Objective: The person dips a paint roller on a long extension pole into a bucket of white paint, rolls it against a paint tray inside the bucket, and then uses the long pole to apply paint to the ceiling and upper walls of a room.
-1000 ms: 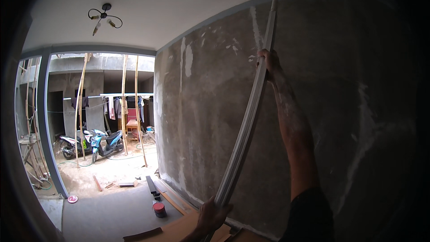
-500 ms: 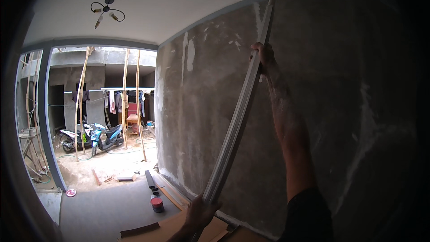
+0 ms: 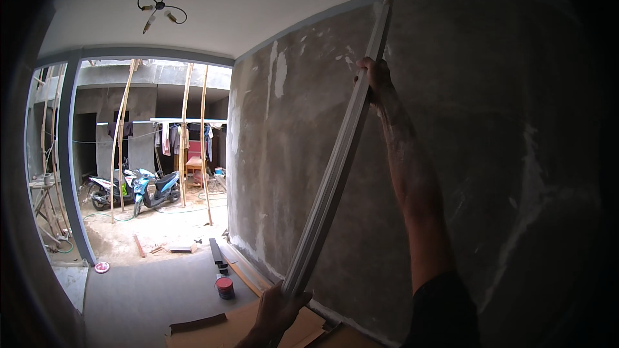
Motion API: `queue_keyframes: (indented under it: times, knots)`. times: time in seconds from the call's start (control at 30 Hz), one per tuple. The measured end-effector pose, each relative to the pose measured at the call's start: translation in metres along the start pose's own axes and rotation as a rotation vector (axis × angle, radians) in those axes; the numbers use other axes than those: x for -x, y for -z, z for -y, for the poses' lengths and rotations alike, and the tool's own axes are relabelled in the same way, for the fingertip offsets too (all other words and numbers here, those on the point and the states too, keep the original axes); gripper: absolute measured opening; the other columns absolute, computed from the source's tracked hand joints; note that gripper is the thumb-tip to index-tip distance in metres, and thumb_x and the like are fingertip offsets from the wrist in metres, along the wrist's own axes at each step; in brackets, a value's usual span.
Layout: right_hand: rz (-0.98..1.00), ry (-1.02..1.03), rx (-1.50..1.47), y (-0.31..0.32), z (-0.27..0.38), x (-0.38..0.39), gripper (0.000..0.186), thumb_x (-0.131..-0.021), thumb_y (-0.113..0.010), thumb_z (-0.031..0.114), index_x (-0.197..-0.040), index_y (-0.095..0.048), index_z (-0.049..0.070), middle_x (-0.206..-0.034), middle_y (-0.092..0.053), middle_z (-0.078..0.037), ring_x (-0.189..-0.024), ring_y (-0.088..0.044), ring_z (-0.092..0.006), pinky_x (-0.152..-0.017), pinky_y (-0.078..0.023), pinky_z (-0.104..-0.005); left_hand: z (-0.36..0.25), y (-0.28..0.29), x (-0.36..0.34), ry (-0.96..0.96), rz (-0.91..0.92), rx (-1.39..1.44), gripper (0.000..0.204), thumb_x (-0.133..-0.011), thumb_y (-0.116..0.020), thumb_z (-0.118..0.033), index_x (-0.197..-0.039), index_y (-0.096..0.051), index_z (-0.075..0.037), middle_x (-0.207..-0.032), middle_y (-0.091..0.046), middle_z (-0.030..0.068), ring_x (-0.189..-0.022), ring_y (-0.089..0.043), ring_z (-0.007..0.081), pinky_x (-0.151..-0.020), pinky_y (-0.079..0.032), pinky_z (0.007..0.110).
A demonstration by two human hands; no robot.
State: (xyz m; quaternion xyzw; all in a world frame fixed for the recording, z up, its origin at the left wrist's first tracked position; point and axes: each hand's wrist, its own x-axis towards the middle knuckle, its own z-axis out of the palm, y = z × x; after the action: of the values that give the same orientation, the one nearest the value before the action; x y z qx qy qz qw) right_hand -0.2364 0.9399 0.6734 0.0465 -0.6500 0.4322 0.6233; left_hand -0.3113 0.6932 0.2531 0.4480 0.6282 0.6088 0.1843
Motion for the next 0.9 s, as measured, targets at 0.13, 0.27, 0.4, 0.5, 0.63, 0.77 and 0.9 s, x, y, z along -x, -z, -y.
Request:
queue_keyframes:
  times: [0.13,0.27,0.4,0.5,0.63,0.77,0.9]
  knots:
    - [0.007,0.005,0.000,0.025,0.004,-0.014,0.038,-0.077,-0.060,0.011,-0.106,-0.038,-0.001,-0.093,-0.045,-0.013,-0.062,-0.056,-0.0229,-0.050,-0.049,-0.0360,-0.005,-0.005,-0.007,-0.057,0.012,-0.015,0.042,-0.074,-0.072,-0.035,-0.090,-0.062,0.002,-0.070,-0.062,0.0113,-0.070,-0.063,0.0189,-0.066,-0.048,0.037]
    - [0.058,0.017,-0.013,0.011,0.005,0.008,0.034,-0.078,-0.060,0.012,-0.103,-0.041,-0.001,-0.089,-0.046,-0.013,-0.060,-0.056,-0.0224,-0.049,-0.048,-0.0364,0.010,-0.009,-0.001,-0.071,-0.018,-0.024,0.043,-0.074,-0.072,-0.036,-0.090,-0.061,0.003,-0.069,-0.062,0.0121,-0.070,-0.063,0.0192,-0.065,-0.048,0.036]
    - [0.035,0.010,-0.029,-0.016,-0.014,0.000,0.028,-0.078,-0.060,0.012,-0.096,-0.043,-0.001,-0.083,-0.046,-0.012,-0.056,-0.055,-0.0220,-0.046,-0.046,-0.0366,0.011,0.004,-0.005,-0.006,-0.037,-0.012,0.043,-0.074,-0.072,-0.036,-0.092,-0.062,0.002,-0.069,-0.062,0.0121,-0.070,-0.063,0.0195,-0.066,-0.048,0.036]
    - [0.008,0.019,-0.027,0.017,-0.001,-0.019,0.025,-0.077,-0.060,0.011,-0.092,-0.044,-0.001,-0.081,-0.046,-0.012,-0.054,-0.055,-0.0226,-0.044,-0.045,-0.0368,-0.008,0.004,-0.019,-0.064,0.002,-0.017,0.043,-0.074,-0.072,-0.036,-0.093,-0.062,0.001,-0.070,-0.062,0.0116,-0.070,-0.063,0.0194,-0.066,-0.048,0.036]
    - [0.023,0.021,-0.094,-0.005,-0.026,-0.016,0.022,-0.076,-0.060,0.010,-0.088,-0.046,-0.001,-0.079,-0.047,-0.012,-0.053,-0.055,-0.0233,-0.044,-0.045,-0.0377,-0.012,0.011,-0.010,0.083,-0.032,-0.065,0.044,-0.075,-0.072,-0.037,-0.091,-0.062,0.002,-0.070,-0.062,0.0110,-0.068,-0.062,0.0185,-0.066,-0.048,0.035]
    - [0.016,0.060,0.005,0.015,0.008,-0.003,0.019,-0.076,-0.060,0.010,-0.085,-0.047,-0.001,-0.078,-0.048,-0.012,-0.053,-0.055,-0.0235,-0.043,-0.045,-0.0384,0.005,-0.002,-0.010,-0.117,0.023,0.052,0.043,-0.076,-0.071,-0.036,-0.093,-0.061,0.002,-0.071,-0.062,0.0113,-0.069,-0.061,0.0173,-0.065,-0.047,0.034]
    - [0.017,0.018,-0.057,-0.012,-0.016,-0.021,0.017,-0.076,-0.059,0.010,-0.083,-0.048,-0.001,-0.079,-0.048,-0.013,-0.054,-0.055,-0.0232,-0.044,-0.045,-0.0384,-0.011,0.023,-0.022,-0.059,0.014,-0.015,0.043,-0.077,-0.070,-0.035,-0.095,-0.061,0.002,-0.074,-0.063,0.0108,-0.071,-0.061,0.0166,-0.066,-0.047,0.034]
